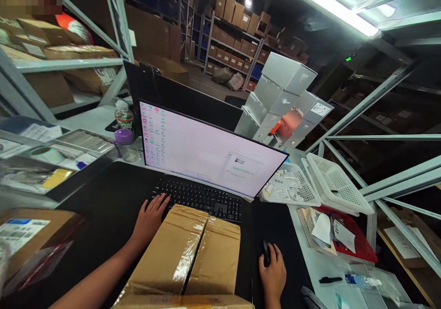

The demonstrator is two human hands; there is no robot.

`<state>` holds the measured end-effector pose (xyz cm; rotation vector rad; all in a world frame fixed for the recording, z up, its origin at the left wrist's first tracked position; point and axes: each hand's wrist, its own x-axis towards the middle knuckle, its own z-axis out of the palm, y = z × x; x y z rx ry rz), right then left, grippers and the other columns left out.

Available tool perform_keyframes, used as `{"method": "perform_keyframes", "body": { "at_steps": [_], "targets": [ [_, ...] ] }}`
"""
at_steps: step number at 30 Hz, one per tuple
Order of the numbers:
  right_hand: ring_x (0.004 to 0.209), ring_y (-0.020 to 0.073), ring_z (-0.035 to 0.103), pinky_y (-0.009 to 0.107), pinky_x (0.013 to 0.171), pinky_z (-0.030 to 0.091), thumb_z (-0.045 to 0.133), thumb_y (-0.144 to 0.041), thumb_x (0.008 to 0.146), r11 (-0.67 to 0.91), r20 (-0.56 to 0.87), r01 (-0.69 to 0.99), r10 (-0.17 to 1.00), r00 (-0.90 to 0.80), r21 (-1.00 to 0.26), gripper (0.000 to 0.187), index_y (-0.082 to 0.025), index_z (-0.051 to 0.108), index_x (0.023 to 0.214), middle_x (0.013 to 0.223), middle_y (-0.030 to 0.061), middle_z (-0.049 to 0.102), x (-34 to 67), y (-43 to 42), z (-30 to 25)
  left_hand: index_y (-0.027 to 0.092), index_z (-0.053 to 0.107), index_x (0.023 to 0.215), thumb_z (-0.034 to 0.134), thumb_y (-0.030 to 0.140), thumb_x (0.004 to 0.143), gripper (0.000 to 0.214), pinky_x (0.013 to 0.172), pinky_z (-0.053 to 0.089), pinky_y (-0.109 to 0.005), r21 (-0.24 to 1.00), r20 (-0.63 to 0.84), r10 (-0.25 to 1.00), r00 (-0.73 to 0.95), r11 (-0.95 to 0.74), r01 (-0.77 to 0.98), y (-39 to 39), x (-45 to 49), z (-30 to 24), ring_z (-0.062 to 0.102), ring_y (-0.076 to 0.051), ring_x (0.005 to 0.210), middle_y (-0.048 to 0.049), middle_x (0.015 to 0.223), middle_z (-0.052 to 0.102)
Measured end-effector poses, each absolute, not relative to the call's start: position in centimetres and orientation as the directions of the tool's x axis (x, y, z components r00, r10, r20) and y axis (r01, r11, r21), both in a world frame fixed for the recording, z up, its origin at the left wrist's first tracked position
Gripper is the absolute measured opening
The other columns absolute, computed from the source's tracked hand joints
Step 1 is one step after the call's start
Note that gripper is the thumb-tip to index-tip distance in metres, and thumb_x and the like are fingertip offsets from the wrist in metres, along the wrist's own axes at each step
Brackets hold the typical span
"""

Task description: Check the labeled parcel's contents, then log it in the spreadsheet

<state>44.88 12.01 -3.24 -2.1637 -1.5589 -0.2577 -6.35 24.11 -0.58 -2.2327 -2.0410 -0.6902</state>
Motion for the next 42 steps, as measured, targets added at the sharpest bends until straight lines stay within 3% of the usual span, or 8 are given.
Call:
{"method": "perform_keyframes", "body": {
  "at_steps": [12,42],
  "targets": [
    [0.116,0.0341,0.065,0.046,0.09,0.056,0.042,-0.05,0.093,-0.225,0.421,0.955,0.86,0.288,-0.194,0.052,-0.018,0.071,0.121,0.139,0.0177,0.059,45.2,11.7,-3.7,0.013,0.062,0.141,0.041,0.021,0.09,0.057,0.118,0.035,-0.064,0.259,0.346,0.938,0.038,-0.134,0.957,24.0,-6.3,-0.3,0.054,-0.037,0.141,-0.0199,0.154,0.056],
    [0.112,0.0335,0.066,0.046,0.088,0.057,0.042,-0.051,0.093,-0.235,0.42,0.954,0.859,0.294,-0.187,0.052,-0.018,0.071,0.12,0.136,0.0169,0.06,45.6,11.8,-4.0,0.016,0.062,0.143,0.047,0.023,0.088,0.057,0.118,0.037,-0.063,0.216,0.383,0.923,0.045,-0.137,0.967,24.1,-6.4,-1.3,0.055,-0.036,0.14,-0.0182,0.154,0.056]
  ]
}}
